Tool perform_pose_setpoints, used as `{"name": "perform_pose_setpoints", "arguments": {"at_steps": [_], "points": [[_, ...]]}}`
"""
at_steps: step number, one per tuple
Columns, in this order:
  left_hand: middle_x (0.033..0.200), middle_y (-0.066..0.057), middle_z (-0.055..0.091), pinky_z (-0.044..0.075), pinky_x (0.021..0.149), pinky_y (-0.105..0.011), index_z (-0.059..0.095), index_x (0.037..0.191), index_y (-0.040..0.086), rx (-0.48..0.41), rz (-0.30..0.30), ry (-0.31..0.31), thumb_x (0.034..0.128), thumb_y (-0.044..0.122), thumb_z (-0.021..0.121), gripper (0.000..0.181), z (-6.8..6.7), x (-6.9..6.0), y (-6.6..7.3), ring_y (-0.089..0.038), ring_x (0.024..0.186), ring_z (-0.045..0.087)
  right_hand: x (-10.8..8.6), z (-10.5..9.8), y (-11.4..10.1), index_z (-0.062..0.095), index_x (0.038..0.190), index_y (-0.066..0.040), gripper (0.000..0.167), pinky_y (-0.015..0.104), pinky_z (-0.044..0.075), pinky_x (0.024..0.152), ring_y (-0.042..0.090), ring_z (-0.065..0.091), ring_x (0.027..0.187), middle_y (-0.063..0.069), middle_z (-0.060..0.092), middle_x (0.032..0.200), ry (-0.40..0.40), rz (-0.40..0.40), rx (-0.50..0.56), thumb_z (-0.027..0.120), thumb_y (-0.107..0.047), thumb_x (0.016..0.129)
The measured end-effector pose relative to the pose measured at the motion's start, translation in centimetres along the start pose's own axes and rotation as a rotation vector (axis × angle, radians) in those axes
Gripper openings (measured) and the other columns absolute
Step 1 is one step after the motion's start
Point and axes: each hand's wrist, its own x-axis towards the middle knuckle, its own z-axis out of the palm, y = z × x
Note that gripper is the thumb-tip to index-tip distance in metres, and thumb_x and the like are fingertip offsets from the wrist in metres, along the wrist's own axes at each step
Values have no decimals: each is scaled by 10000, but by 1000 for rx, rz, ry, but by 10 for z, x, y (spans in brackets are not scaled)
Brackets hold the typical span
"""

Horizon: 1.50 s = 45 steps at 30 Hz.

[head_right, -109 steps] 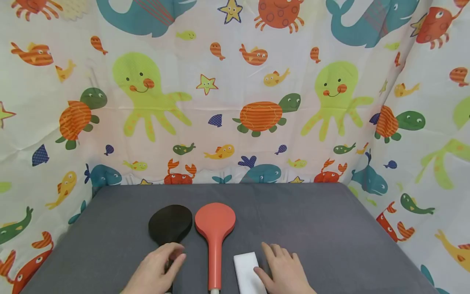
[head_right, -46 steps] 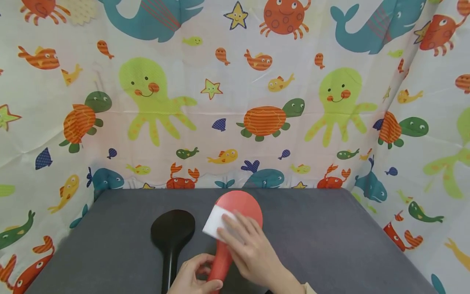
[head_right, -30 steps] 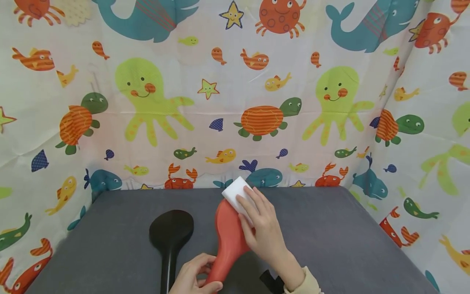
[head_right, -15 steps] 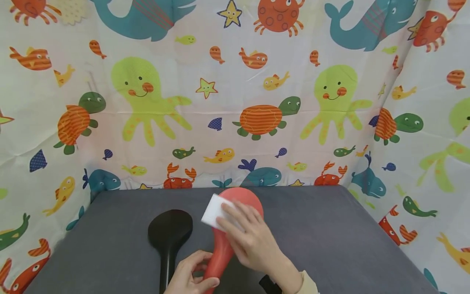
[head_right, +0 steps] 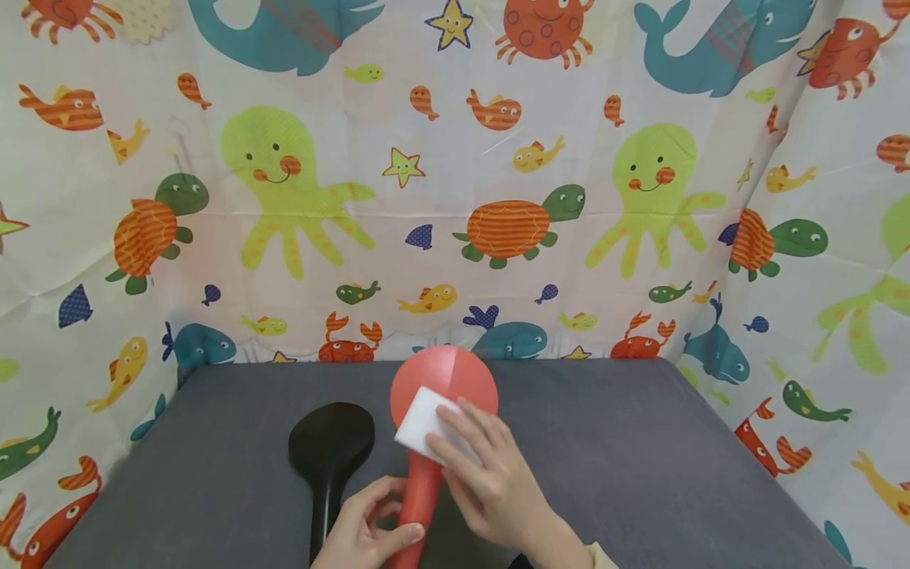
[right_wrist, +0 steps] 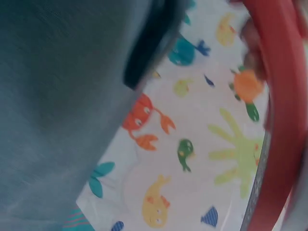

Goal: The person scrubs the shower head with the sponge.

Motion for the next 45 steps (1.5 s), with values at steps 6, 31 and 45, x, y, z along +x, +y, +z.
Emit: {"name": "perform_pose_setpoints", "arguments": {"at_steps": [6,31,45], "points": [[1062,-222,581,555,646,-343,509,1187,-84,-80,-35,-17,864,98,656,398,-3,0,2,-161,817,649,0,0,3,626,1146,-21,308,398,287,1041,405,444,1178,220,532,1243,-8,-69,67,484,-207,946],[1055,-208,558,552,656,-331,560,1140,-30,2,64,36,829,61,688,348,0,2,4,-184,887,640,2,1,-10,637,1096,-15,269,418,327,1004,431,490,1096,255,568,1160,79,-166,2,482,-151,923],[1064,-164,567,551,693,-336,562,1167,-10,-60,-10,-24,853,116,677,357,3,0,8,-175,866,645,12,-17,30,594,1177,-3,410,420,315,967,396,407,1193,221,478,1301,189,300,-76,459,-320,954]]}}
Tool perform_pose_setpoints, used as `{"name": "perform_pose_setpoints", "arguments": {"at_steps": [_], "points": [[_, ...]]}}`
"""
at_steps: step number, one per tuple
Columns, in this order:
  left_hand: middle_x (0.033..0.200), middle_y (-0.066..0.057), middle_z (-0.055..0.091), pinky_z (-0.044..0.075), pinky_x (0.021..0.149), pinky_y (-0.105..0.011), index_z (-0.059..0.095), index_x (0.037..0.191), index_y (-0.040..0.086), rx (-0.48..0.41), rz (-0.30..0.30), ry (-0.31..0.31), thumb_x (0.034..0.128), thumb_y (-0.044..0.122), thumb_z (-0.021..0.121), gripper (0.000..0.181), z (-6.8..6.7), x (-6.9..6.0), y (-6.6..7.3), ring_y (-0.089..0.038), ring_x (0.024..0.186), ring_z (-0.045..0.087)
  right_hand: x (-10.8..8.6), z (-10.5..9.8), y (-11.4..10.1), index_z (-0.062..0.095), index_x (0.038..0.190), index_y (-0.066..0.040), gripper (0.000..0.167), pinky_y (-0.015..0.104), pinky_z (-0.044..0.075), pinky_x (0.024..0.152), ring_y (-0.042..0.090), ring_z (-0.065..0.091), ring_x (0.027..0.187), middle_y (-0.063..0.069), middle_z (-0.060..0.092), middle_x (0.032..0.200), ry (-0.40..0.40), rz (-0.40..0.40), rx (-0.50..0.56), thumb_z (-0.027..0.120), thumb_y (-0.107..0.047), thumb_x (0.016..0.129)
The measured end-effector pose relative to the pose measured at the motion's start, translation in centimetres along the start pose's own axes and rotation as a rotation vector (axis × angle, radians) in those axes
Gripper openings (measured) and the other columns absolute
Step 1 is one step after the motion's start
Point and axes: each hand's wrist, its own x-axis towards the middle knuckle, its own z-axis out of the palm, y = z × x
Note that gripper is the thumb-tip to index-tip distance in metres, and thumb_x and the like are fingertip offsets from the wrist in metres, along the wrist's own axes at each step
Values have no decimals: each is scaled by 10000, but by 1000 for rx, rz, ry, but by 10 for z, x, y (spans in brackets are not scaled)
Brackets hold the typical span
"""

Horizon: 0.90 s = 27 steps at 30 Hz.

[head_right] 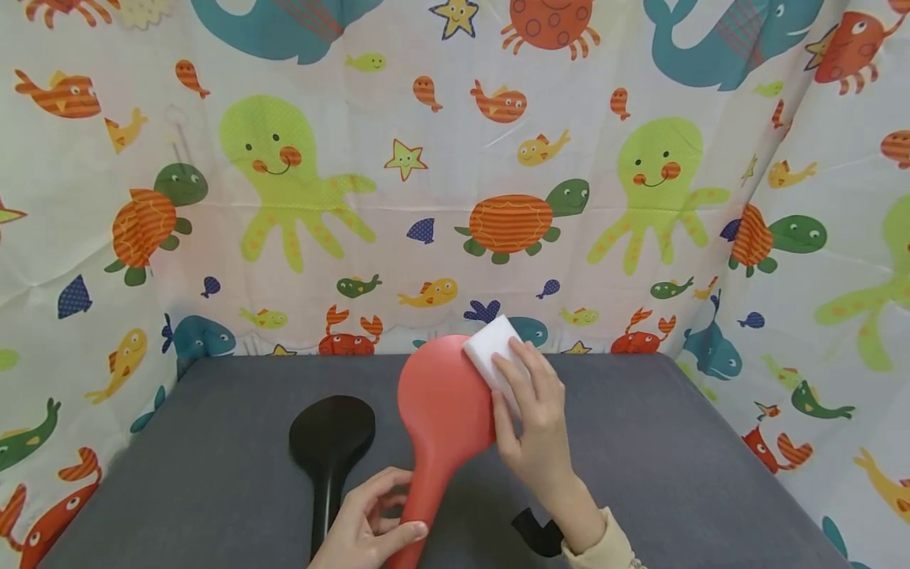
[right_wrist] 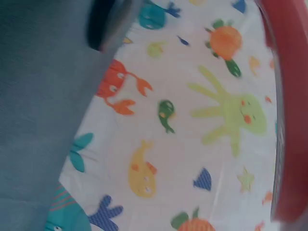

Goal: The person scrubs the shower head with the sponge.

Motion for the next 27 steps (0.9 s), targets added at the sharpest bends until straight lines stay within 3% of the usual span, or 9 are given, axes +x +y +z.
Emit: {"name": "perform_pose_setpoints", "arguments": {"at_steps": [7,10,13,15,22,24,27], "points": [[1054,-118,620,538,749,-336,446,1211,-171,-225,-9,-73,886,24,595,408,-7,0,-1,-164,890,653,-24,18,-37,618,1122,1,280,424,288,1007,447,445,1147,270,538,1186,-45,-356,31,473,-169,954],[1062,-101,639,531,770,-327,407,1248,-193,-314,-13,-138,918,22,535,414,-11,0,0,-177,919,651,-29,22,-45,608,1114,-6,253,421,292,1025,444,446,1143,280,533,1162,-65,-442,66,471,-146,952],[1057,-96,657,528,786,-353,399,1291,-162,-417,-61,-203,952,45,478,405,-12,-1,2,-192,933,654,-25,22,-41,604,1100,-9,237,418,290,1031,443,429,1155,286,513,1157,-33,-428,69,471,-134,948],[1045,-103,665,522,804,-361,424,1300,-125,-471,-77,-242,965,52,449,380,-12,-2,2,-197,931,656,-20,21,-33,599,1103,-1,237,388,303,1035,450,411,1167,301,486,1171,1,-376,70,476,-127,944],[1032,-99,672,512,825,-360,507,1263,-39,-540,-104,-297,977,58,406,318,-12,-3,2,-190,915,660,4,10,-29,532,1123,111,366,151,399,913,446,459,1056,375,423,1191,61,-29,114,459,-214,971],[1035,-94,672,511,830,-363,513,1260,-29,-547,-96,-313,978,57,399,316,-12,-4,3,-183,914,659,2,10,-31,528,1128,114,368,155,402,912,438,465,1060,374,426,1191,72,-37,111,457,-211,972],[1041,-91,667,512,831,-368,506,1263,-32,-550,-78,-324,982,62,378,323,-13,-4,5,-184,926,651,-8,15,-31,555,1121,80,298,241,381,978,446,441,1118,362,431,1187,84,-183,103,480,-157,956]]}}
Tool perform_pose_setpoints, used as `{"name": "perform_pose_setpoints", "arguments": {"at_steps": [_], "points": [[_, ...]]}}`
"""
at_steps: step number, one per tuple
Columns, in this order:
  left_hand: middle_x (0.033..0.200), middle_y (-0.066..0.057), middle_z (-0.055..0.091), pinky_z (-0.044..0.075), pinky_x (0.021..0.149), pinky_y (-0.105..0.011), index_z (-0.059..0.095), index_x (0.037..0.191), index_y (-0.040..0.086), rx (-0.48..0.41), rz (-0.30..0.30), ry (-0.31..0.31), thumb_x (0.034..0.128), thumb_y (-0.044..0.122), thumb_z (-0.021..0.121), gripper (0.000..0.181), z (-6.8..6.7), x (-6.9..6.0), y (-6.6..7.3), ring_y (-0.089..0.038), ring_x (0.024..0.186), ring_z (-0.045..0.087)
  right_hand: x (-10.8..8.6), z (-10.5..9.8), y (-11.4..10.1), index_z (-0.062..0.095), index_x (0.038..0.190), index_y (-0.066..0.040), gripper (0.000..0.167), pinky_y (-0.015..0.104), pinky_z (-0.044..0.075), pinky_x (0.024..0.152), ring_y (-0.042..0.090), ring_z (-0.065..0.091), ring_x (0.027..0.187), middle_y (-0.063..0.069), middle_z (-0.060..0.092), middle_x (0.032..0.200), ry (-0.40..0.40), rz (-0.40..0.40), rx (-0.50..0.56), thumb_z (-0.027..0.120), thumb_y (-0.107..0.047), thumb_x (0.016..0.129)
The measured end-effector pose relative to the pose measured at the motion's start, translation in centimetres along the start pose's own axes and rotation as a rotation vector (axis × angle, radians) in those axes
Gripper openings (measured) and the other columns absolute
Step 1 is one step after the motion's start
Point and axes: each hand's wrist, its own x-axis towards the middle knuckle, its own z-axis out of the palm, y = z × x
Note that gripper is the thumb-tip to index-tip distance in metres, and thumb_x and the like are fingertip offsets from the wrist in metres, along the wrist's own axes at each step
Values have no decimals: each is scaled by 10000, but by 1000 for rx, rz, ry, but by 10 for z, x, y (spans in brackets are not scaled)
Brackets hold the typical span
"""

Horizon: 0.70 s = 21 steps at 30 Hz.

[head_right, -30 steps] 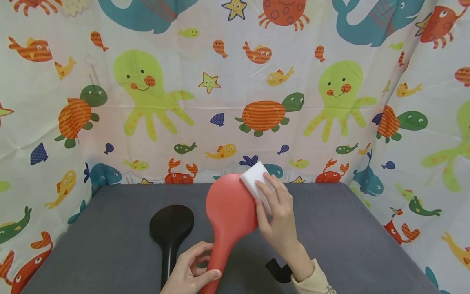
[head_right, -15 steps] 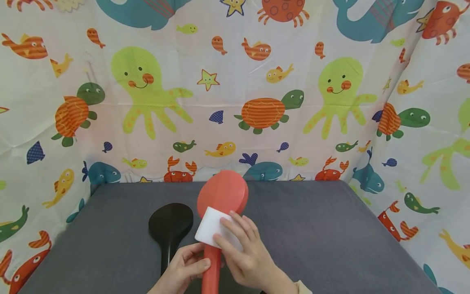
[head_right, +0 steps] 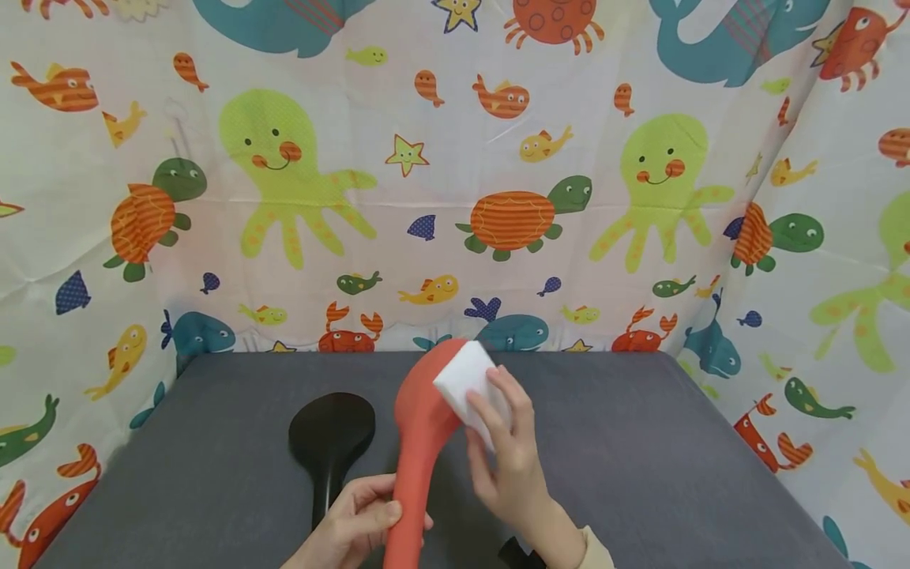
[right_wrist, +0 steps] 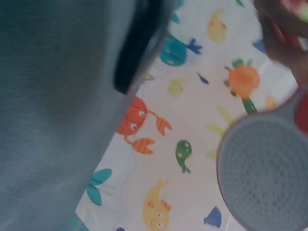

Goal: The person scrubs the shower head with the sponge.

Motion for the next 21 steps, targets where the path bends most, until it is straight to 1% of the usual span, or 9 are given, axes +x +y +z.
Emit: {"name": "perform_pose_setpoints", "arguments": {"at_steps": [2,4,6,8,11,13,16,19,21], "points": [[1059,-83,659,507,841,-370,497,1273,-29,9,8,1,984,63,364,331,0,0,1,-191,943,643,-7,2,-3,579,1108,44,255,316,354,1013,455,430,1134,340,451,1172,-24,-124,-22,494,-132,945],[1077,-79,652,500,853,-372,481,1286,-33,22,17,3,984,57,348,341,-1,-1,2,-199,957,637,-11,3,-5,598,1096,13,229,365,344,1020,461,430,1129,316,474,1156,-51,-218,-43,503,-122,938],[1090,-72,650,490,866,-370,481,1293,-18,26,17,2,985,54,338,347,-2,-1,1,-201,961,637,-12,2,-5,609,1083,-11,214,382,353,1002,450,444,1106,292,496,1139,-66,-274,-73,506,-132,939],[1090,-75,653,491,864,-367,480,1293,-24,26,33,-18,986,40,326,349,-3,0,-1,-198,953,643,-9,-1,-1,610,1062,-16,204,379,378,976,450,459,1086,289,503,1125,-46,-287,-84,508,-137,934],[1065,-90,665,502,843,-359,493,1273,-42,28,76,-74,988,17,325,336,-5,1,-4,-179,923,656,0,-6,10,588,1045,23,218,319,411,938,436,480,1064,319,488,1123,17,-208,-57,502,-139,926],[1056,-104,667,503,838,-370,483,1266,-75,36,118,-121,984,-5,335,326,-6,2,-5,-175,914,660,9,-10,15,565,1058,81,268,269,432,916,406,499,1063,343,487,1123,52,-99,4,494,-139,924],[1079,-114,649,479,862,-404,440,1268,-131,63,165,-177,977,-20,373,318,-6,3,-5,-188,944,653,23,-19,19,523,1124,147,323,210,438,905,291,524,1074,332,507,1139,49,109,118,473,-112,937],[1119,-123,616,451,880,-442,400,1266,-177,100,202,-197,961,-37,413,336,-4,4,-4,-210,975,643,31,-26,17,495,1181,166,332,210,423,934,201,530,1097,295,533,1150,19,244,162,467,-56,935],[1127,-124,604,448,872,-465,406,1255,-185,137,225,-178,951,-47,426,335,-3,4,-4,-220,975,643,31,-27,12,490,1196,160,326,195,428,921,180,527,1096,284,532,1161,14,279,155,470,-17,923]]}}
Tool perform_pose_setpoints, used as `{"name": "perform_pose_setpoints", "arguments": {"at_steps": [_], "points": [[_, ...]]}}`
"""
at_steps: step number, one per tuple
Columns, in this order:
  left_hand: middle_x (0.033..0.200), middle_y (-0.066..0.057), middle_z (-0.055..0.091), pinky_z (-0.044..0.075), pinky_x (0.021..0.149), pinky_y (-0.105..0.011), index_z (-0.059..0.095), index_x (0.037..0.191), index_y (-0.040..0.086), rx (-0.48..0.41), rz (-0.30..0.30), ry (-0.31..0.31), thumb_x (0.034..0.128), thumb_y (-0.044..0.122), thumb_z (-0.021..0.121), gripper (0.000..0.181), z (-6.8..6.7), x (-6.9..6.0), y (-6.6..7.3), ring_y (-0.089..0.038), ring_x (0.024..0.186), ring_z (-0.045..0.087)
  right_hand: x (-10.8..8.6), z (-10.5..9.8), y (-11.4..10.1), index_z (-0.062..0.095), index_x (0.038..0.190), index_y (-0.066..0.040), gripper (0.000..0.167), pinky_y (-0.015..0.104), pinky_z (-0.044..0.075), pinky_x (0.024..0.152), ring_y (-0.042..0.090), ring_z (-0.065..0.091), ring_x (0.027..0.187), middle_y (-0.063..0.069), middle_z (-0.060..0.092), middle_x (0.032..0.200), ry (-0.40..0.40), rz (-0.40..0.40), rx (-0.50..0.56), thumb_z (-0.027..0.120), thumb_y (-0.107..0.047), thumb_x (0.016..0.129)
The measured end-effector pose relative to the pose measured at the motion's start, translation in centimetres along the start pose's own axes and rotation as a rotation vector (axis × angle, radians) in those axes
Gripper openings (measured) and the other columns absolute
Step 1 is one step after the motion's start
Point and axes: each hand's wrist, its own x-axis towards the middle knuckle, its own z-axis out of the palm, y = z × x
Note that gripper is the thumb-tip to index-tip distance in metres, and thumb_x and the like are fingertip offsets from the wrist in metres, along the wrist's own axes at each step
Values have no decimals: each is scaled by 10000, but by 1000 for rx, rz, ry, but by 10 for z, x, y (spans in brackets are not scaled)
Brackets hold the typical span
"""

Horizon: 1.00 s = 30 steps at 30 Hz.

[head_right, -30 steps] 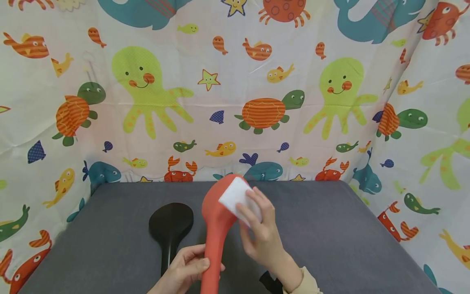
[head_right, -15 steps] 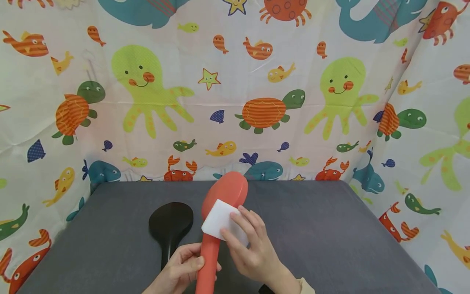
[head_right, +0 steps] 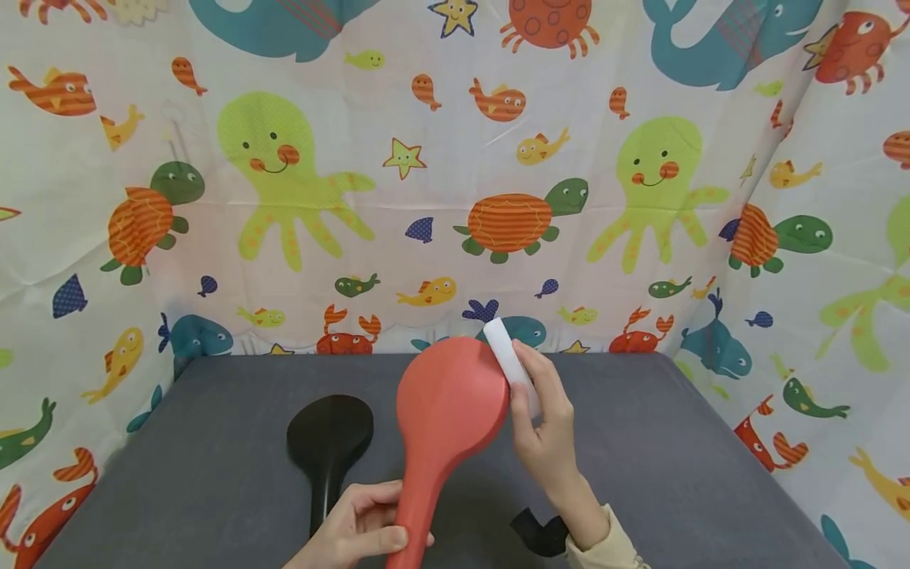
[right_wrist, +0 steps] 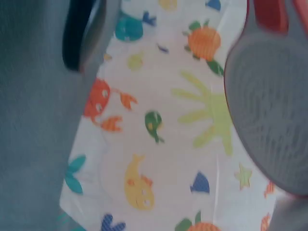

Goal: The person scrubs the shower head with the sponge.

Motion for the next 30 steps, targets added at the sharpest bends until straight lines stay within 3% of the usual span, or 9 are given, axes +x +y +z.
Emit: {"name": "perform_pose_setpoints", "arguments": {"at_steps": [4,9,12,17,21,24,27,30], "points": [[1121,-142,604,462,841,-487,417,1251,-187,45,38,64,938,-71,427,334,-1,0,-2,-246,962,646,-14,4,-10,512,1177,140,335,159,442,852,209,513,1087,303,505,1173,4,-5,-49,507,-83,927],[1073,-160,638,500,800,-441,427,1257,-180,63,51,134,933,-83,417,338,-4,-2,-2,-256,935,653,-41,12,-11,572,1111,69,375,190,421,792,298,484,1042,331,461,1153,-60,-143,-130,543,-261,934],[1087,-128,631,494,806,-464,423,1261,-178,83,41,138,932,-79,432,344,-3,-3,-2,-246,949,650,-42,12,-11,580,1091,52,360,217,423,761,299,479,1014,333,452,1140,-66,-168,-139,542,-267,930],[1133,-125,575,502,769,-507,432,1262,-174,178,13,128,908,-79,497,372,-2,-2,-3,-237,978,633,-22,2,-7,547,1123,113,298,167,450,793,245,505,1045,330,488,1148,-23,-21,-59,518,-84,901],[1072,-139,570,536,708,-456,504,1257,-102,311,-98,166,884,2,596,398,-1,-4,-3,-168,935,612,-12,-9,10,543,1201,82,341,161,443,853,172,521,1060,231,543,1186,-51,143,-4,470,76,868],[1039,-166,562,543,713,-405,550,1240,-55,412,-161,193,865,43,641,398,0,-4,-3,-129,915,593,-10,-17,20,548,1253,1,356,152,443,841,124,517,1045,99,564,1211,-74,302,5,433,50,920],[1038,-216,556,544,715,-384,560,1230,-54,473,-154,218,858,40,650,394,0,-2,-5,-140,919,598,-13,-21,20,534,1289,-62,360,150,438,841,106,504,1059,26,547,1240,-89,422,-6,411,-12,955],[1034,-247,549,544,710,-371,556,1232,-62,504,-119,262,853,28,652,401,1,-1,-4,-149,924,606,-21,-21,17,511,1299,-68,361,164,454,813,96,525,1035,12,535,1239,-82,472,-12,419,-23,953]]}}
